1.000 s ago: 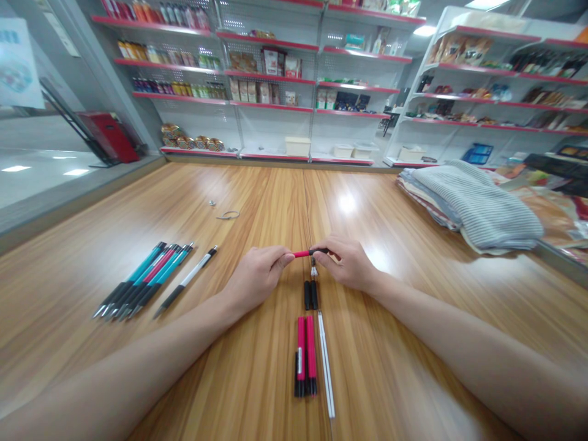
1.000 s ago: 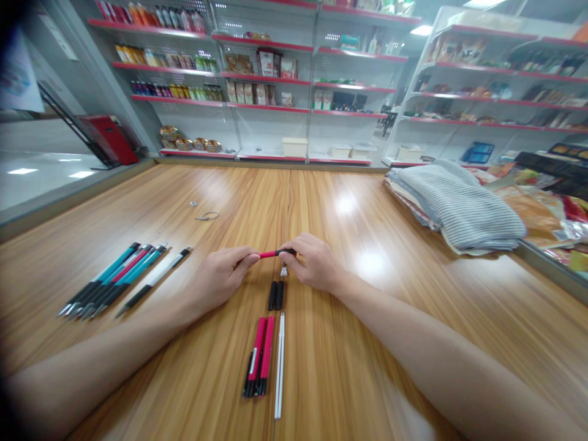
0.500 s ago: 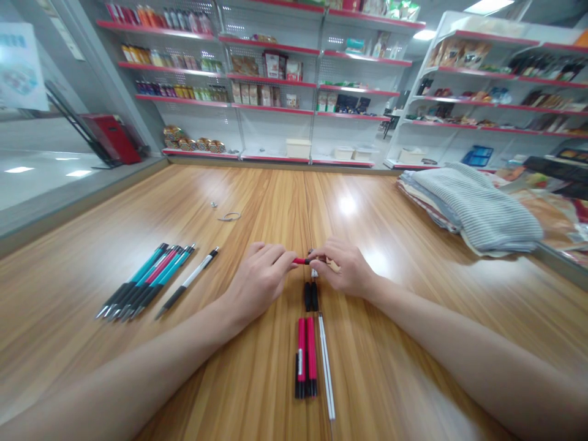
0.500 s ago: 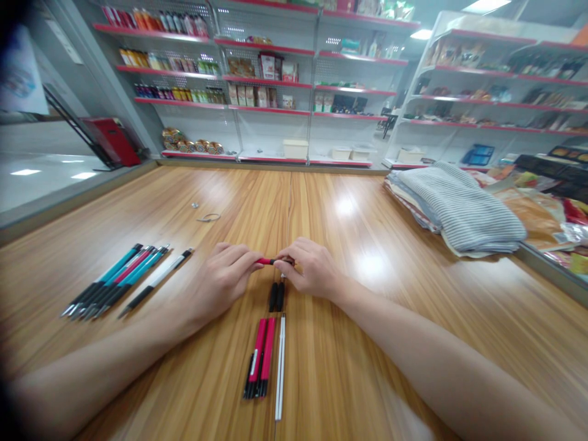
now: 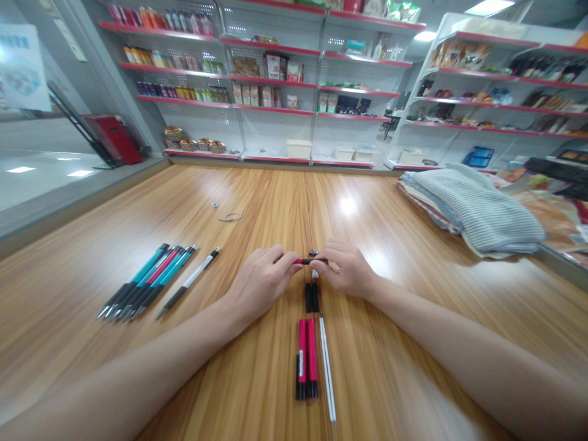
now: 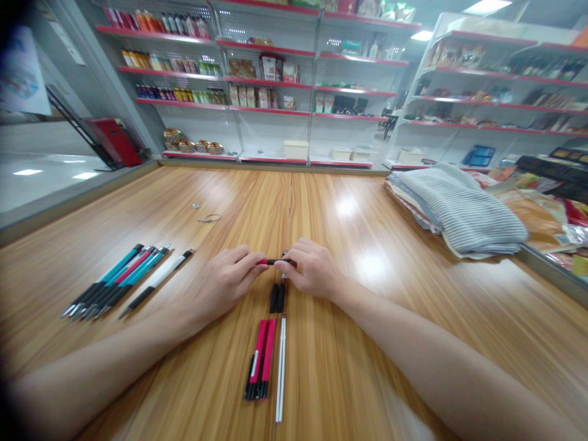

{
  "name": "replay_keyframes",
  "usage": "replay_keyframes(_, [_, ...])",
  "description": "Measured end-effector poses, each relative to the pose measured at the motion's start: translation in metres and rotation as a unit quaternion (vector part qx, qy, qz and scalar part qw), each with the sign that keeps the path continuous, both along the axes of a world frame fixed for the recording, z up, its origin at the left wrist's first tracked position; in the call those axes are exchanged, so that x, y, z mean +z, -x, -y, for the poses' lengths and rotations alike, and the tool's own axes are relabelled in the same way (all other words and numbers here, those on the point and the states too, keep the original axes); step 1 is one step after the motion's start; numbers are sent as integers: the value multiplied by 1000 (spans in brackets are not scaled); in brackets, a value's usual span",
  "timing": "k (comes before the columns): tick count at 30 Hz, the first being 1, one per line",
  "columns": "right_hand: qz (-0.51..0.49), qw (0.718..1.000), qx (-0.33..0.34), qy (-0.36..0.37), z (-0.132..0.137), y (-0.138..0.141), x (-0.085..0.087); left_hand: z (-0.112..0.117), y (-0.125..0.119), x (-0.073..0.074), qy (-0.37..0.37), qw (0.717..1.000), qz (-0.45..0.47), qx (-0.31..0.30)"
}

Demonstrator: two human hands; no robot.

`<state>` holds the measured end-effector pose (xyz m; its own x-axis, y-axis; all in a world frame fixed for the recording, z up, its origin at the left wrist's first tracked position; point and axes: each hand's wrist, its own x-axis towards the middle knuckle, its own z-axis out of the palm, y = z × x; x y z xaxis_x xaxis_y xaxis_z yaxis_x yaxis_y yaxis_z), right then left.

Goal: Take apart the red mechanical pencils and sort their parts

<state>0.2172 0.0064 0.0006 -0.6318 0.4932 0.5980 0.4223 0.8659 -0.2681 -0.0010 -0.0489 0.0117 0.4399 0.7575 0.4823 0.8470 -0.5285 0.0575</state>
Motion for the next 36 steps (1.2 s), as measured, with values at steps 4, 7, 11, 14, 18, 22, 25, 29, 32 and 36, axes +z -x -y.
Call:
replay_keyframes(4, [-3, 1000, 6, -2, 1, 0, 0, 0, 0, -1, -2, 1000, -1, 2])
replay_keyframes(7, [-10, 1000, 6, 2, 2, 0, 1, 0, 0, -1, -1, 1000, 4, 7])
replay_keyframes(11, [-6, 1000, 4, 10, 1, 0, 1, 0, 1, -1, 10, 1000, 12, 5])
replay_keyframes(14, [-7, 1000, 2, 9, 1, 0, 2, -1, 1, -2, 17, 1000, 15, 11])
replay_keyframes(18, [-19, 1000, 3, 16, 2, 0, 2, -1, 1, -3, 17, 1000, 20, 14])
replay_keyframes(22, [-6, 1000, -1, 17, 2, 0, 2, -1, 2, -3, 16, 1000, 8, 15])
replay_keyframes(25, [-10, 1000, -1, 14, 2, 0, 3, -2, 2, -4, 24, 1000, 5, 18])
replay_keyframes(29, [-18, 1000, 0, 21, 3, 0, 4, -2, 2, -6, 27, 999, 8, 22])
replay_keyframes(32, [-9, 1000, -3, 19, 1, -1, 1, -3, 1, -5, 22, 999, 1, 25])
replay_keyframes(36, [-10, 1000, -5, 16, -1, -1, -3, -3, 1, -5, 18, 1000, 5, 7])
